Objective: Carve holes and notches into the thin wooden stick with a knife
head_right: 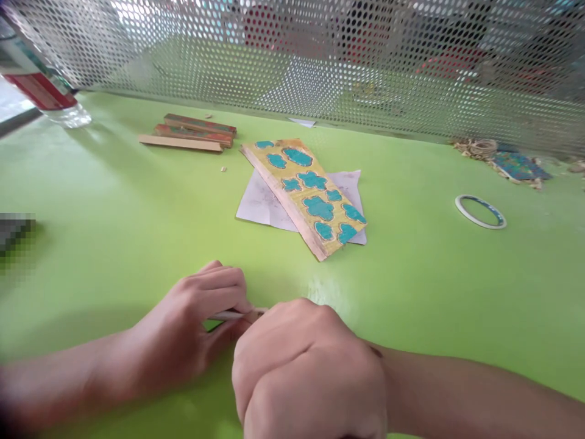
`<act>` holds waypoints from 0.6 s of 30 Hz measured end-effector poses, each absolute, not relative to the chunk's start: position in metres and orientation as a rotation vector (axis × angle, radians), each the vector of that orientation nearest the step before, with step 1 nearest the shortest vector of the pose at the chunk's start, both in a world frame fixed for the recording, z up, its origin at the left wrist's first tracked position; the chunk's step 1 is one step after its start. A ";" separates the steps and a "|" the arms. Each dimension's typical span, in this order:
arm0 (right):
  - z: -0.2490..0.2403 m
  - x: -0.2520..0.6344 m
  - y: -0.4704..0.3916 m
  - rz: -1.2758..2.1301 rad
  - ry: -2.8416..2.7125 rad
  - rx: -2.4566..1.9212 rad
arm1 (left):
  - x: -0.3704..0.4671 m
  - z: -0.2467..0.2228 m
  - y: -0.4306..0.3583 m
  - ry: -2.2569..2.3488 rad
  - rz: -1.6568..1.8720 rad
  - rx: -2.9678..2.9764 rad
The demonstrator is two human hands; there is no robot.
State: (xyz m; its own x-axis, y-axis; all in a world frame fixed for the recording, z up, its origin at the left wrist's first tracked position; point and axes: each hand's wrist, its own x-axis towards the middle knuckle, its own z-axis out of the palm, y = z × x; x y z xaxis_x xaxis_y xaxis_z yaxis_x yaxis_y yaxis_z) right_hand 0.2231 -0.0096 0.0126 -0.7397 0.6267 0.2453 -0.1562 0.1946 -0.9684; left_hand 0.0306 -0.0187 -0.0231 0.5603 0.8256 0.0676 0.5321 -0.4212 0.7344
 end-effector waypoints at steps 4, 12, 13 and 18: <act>0.021 0.217 -0.013 1.582 -1.696 -0.602 | 0.032 -0.023 -0.019 1.093 0.610 2.092; 0.009 0.216 0.012 1.798 -1.271 -0.490 | 0.031 -0.024 -0.019 1.109 0.597 2.059; 0.007 0.216 0.013 1.813 -1.223 -0.485 | 0.031 -0.024 -0.019 1.108 0.594 2.054; 0.004 0.214 0.019 1.782 -1.069 -0.567 | 0.030 -0.024 -0.019 1.117 0.578 2.061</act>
State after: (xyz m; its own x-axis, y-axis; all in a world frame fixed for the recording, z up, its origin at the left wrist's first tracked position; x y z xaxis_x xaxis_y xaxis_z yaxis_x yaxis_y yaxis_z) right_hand 0.2138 0.0186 0.0042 -0.4434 0.8931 0.0764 -0.4877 -0.1689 -0.8565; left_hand 0.0305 -0.0188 -0.0236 0.5257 0.8492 0.0496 0.5310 -0.3731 0.7608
